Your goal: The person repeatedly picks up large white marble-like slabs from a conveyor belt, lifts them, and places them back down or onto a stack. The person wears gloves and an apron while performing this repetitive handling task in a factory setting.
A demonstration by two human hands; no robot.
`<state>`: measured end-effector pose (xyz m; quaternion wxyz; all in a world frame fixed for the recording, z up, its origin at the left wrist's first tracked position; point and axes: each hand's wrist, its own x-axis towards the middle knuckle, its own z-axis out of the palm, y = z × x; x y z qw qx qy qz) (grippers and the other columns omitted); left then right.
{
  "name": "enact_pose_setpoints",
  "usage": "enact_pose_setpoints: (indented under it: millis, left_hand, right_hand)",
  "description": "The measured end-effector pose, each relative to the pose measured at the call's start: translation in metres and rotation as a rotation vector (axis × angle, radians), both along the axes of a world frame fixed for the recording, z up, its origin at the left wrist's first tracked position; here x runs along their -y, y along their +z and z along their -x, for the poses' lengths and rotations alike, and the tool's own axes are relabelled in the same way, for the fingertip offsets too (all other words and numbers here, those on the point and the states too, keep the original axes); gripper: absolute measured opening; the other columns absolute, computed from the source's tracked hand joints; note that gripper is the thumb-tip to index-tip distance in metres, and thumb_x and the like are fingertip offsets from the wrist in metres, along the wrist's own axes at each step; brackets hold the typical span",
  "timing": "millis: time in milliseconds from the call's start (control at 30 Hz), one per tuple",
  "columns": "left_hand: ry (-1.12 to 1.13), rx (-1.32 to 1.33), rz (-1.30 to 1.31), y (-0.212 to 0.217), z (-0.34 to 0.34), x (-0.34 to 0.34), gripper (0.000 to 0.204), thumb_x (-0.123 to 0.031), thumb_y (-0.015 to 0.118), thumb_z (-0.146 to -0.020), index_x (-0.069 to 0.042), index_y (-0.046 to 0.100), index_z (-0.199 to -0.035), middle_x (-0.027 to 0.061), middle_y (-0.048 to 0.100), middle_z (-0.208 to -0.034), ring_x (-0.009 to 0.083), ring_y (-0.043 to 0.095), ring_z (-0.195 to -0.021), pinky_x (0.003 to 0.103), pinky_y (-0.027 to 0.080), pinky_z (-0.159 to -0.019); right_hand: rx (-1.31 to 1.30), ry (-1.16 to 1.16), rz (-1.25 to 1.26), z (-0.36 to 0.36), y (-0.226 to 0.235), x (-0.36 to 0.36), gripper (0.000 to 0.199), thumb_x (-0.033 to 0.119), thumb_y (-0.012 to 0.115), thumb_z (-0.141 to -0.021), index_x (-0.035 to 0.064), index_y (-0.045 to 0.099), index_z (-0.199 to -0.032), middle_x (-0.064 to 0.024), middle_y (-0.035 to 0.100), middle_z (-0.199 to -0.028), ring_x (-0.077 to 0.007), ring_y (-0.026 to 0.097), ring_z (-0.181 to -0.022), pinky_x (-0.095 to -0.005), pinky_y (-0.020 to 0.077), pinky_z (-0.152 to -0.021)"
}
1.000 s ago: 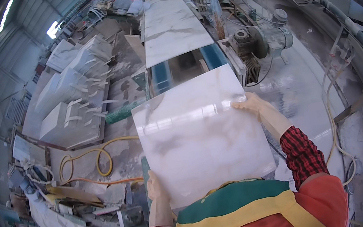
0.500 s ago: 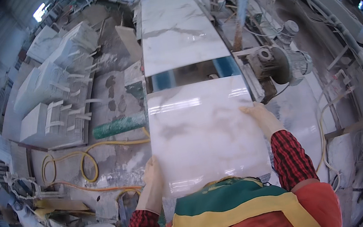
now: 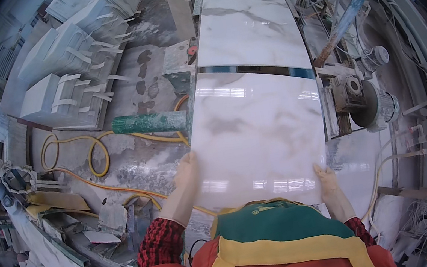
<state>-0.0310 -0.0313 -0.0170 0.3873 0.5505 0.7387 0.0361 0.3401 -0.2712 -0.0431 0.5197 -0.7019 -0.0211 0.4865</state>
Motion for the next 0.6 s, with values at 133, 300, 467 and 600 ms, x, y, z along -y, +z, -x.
enact_pose_setpoints:
  millis: [133, 300, 467, 600]
  left_hand:
    - [0.031, 0.01, -0.004, 0.009, -0.014, -0.001, 0.062, -0.06, 0.032, -0.103, -0.017, 0.061, -0.137, 0.0176, 0.068, -0.13, 0.0406, 0.06, -0.126, 0.047, 0.041, -0.109]
    - [0.051, 0.045, 0.033, 0.014, -0.021, -0.011, 0.063, -0.062, 0.033, -0.102, -0.018, 0.059, -0.14, 0.0174, 0.066, -0.136, 0.0404, 0.058, -0.129, 0.046, 0.04, -0.111]
    - [0.068, 0.005, 0.015, 0.005, -0.025, -0.021, 0.067, -0.062, 0.034, -0.102, -0.017, 0.056, -0.146, 0.018, 0.063, -0.14, 0.04, 0.056, -0.133, 0.045, 0.038, -0.114]
    - [0.099, 0.009, 0.023, 0.009, -0.032, -0.026, 0.07, -0.063, 0.035, -0.102, -0.015, 0.054, -0.149, 0.0188, 0.061, -0.143, 0.0392, 0.054, -0.136, 0.045, 0.037, -0.115]
  right_hand:
    - [-0.041, -0.007, -0.047, -0.01, -0.004, -0.002, 0.054, 0.027, 0.075, -0.095, -0.0008, 0.055, -0.137, -0.015, 0.067, -0.122, -0.0269, 0.068, -0.104, -0.0433, 0.0594, -0.085]
    - [0.029, 0.026, -0.013, -0.015, 0.005, -0.012, 0.058, 0.033, 0.075, -0.094, 0.0001, 0.054, -0.137, -0.0163, 0.067, -0.122, -0.0278, 0.069, -0.103, -0.0437, 0.0601, -0.084]
    - [0.028, 0.034, 0.003, -0.021, 0.01, -0.025, 0.059, 0.031, 0.077, -0.093, -0.0026, 0.055, -0.138, -0.0154, 0.066, -0.123, -0.0272, 0.066, -0.104, -0.0429, 0.0576, -0.087]
    - [0.042, 0.03, 0.094, -0.021, 0.024, -0.037, 0.059, 0.031, 0.077, -0.093, -0.0019, 0.056, -0.137, -0.0164, 0.067, -0.124, -0.028, 0.067, -0.105, -0.0437, 0.0584, -0.086]
